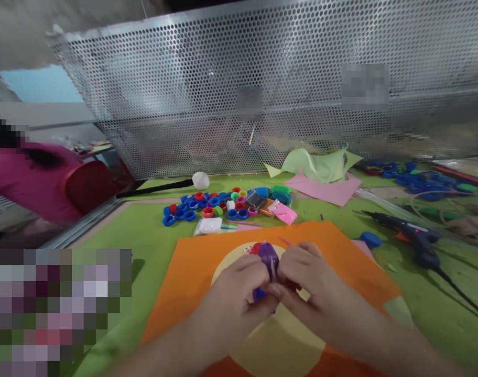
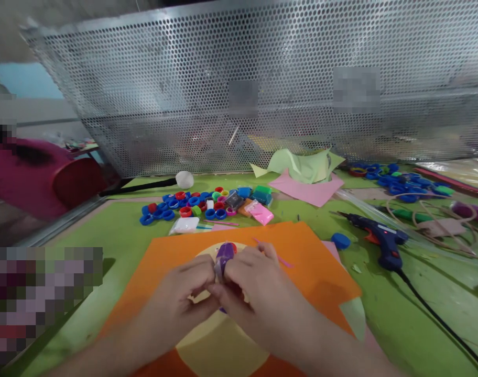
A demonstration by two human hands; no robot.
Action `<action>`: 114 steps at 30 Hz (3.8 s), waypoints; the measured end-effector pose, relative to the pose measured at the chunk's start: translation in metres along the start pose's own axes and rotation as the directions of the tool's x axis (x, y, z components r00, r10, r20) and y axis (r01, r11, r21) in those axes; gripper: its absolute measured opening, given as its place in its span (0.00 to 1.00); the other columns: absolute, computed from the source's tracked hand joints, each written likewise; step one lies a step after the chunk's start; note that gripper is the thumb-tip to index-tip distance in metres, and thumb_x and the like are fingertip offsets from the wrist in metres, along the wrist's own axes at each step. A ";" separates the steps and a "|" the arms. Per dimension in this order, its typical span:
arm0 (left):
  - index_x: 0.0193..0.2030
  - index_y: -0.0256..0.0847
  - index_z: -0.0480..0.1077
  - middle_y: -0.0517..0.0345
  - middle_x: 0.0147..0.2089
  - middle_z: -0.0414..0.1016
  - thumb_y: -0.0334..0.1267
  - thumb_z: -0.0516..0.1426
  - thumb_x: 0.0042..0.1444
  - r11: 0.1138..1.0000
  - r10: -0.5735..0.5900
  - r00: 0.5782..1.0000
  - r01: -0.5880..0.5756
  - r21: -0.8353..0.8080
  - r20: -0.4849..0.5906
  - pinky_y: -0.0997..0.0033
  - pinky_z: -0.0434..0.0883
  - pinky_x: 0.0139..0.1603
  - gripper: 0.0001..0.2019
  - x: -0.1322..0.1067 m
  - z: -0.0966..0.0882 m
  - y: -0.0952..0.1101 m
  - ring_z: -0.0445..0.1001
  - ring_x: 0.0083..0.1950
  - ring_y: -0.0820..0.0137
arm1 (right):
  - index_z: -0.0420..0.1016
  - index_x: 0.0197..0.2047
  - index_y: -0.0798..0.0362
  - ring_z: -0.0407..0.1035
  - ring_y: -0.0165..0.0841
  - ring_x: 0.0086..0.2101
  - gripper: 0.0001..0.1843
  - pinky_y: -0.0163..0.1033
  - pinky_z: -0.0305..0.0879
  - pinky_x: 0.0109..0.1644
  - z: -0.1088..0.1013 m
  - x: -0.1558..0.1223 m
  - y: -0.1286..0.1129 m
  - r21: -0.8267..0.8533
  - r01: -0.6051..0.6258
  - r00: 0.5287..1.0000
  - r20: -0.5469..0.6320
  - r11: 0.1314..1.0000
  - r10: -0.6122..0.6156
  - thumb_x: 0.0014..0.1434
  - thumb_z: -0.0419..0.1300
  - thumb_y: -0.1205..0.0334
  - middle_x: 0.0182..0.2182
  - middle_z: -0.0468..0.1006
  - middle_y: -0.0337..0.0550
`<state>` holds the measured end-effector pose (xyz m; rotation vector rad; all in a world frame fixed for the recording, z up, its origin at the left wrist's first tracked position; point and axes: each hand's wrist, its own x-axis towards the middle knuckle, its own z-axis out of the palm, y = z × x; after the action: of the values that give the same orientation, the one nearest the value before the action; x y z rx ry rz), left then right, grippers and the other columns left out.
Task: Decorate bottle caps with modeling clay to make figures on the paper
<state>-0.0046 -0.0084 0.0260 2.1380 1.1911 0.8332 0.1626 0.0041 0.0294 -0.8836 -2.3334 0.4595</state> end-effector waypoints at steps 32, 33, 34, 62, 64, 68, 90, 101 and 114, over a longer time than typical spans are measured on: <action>0.23 0.42 0.58 0.65 0.23 0.58 0.35 0.53 0.53 0.877 -0.132 0.984 0.059 -0.476 -0.120 0.77 0.59 0.24 0.10 0.000 -0.018 0.010 0.58 0.24 0.76 | 0.53 0.52 0.47 0.63 0.36 0.46 0.31 0.40 0.65 0.47 -0.007 -0.003 0.013 -0.035 0.009 0.997 -0.081 0.999 -0.012 0.49 0.65 0.57 0.45 0.67 0.44; 0.23 0.42 0.58 0.65 0.23 0.58 0.34 0.53 0.53 0.901 -0.125 0.981 0.050 -0.430 -0.147 0.76 0.59 0.24 0.10 0.001 -0.019 0.009 0.59 0.25 0.76 | 0.55 0.51 0.46 0.65 0.33 0.44 0.27 0.37 0.66 0.45 -0.008 -0.003 0.012 -0.012 0.006 0.996 -0.089 1.000 -0.007 0.51 0.64 0.59 0.44 0.67 0.41; 0.23 0.42 0.59 0.65 0.23 0.58 0.34 0.53 0.53 0.925 -0.115 0.978 0.041 -0.378 -0.175 0.76 0.60 0.25 0.10 0.001 -0.021 0.008 0.60 0.26 0.75 | 0.57 0.50 0.45 0.65 0.32 0.44 0.24 0.35 0.66 0.45 -0.009 -0.003 0.012 0.002 0.008 0.994 -0.111 1.000 -0.008 0.52 0.63 0.60 0.44 0.67 0.41; 0.33 0.43 0.76 0.62 0.23 0.65 0.28 0.60 0.49 0.958 0.287 0.879 -0.268 0.104 -0.381 0.75 0.64 0.28 0.06 -0.001 -0.024 0.002 0.64 0.27 0.74 | 0.61 0.47 0.47 0.67 0.29 0.40 0.19 0.28 0.69 0.38 -0.002 -0.006 0.011 -0.040 0.068 0.970 -0.231 0.997 -0.075 0.53 0.61 0.65 0.42 0.65 0.41; 0.30 0.43 0.77 0.62 0.22 0.65 0.30 0.60 0.49 0.983 0.157 0.914 -0.179 -0.027 -0.374 0.77 0.63 0.25 0.05 0.000 -0.022 0.003 0.64 0.26 0.74 | 0.61 0.48 0.48 0.66 0.30 0.41 0.18 0.29 0.69 0.40 -0.001 -0.006 0.011 -0.070 0.099 0.965 -0.236 0.993 -0.113 0.54 0.60 0.65 0.42 0.65 0.42; 0.26 0.43 0.77 0.63 0.21 0.62 0.31 0.60 0.47 0.975 -0.031 0.934 -0.050 -0.216 -0.355 0.78 0.62 0.23 0.05 0.001 -0.017 0.006 0.62 0.25 0.75 | 0.62 0.48 0.53 0.66 0.31 0.41 0.16 0.33 0.67 0.47 0.002 -0.005 0.010 -0.104 0.146 0.954 -0.249 0.984 -0.168 0.56 0.58 0.66 0.40 0.67 0.43; 0.29 0.47 0.78 0.61 0.26 0.74 0.35 0.59 0.50 0.948 -0.210 0.911 0.102 -0.301 -0.354 0.77 0.68 0.29 0.05 0.004 -0.015 0.003 0.70 0.29 0.73 | 0.66 0.42 0.53 0.69 0.33 0.37 0.13 0.33 0.71 0.39 0.012 -0.004 0.008 -0.044 0.044 0.919 -0.389 0.998 -0.058 0.53 0.62 0.62 0.37 0.70 0.44; 0.25 0.42 0.78 0.58 0.27 0.75 0.33 0.61 0.44 0.777 -0.367 0.916 0.204 -0.595 -0.165 0.74 0.68 0.30 0.03 0.009 -0.011 0.004 0.70 0.28 0.73 | 0.67 0.41 0.54 0.70 0.34 0.35 0.13 0.36 0.72 0.39 0.015 -0.006 0.009 -0.037 0.067 0.909 -0.409 0.997 -0.077 0.55 0.60 0.56 0.35 0.72 0.46; 0.25 0.37 0.73 0.62 0.25 0.67 0.38 0.64 0.43 0.575 -0.539 0.812 0.159 -0.802 -0.226 0.79 0.62 0.25 0.07 0.015 -0.010 -0.006 0.62 0.25 0.78 | 0.66 0.39 0.52 0.70 0.36 0.36 0.11 0.40 0.71 0.38 0.020 -0.005 0.007 0.027 -0.049 0.923 -0.381 0.998 0.055 0.54 0.60 0.58 0.36 0.72 0.46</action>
<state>-0.0090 0.0096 0.0323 0.9730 1.1399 1.3768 0.1561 0.0038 0.0082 -0.9357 -1.9505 0.2964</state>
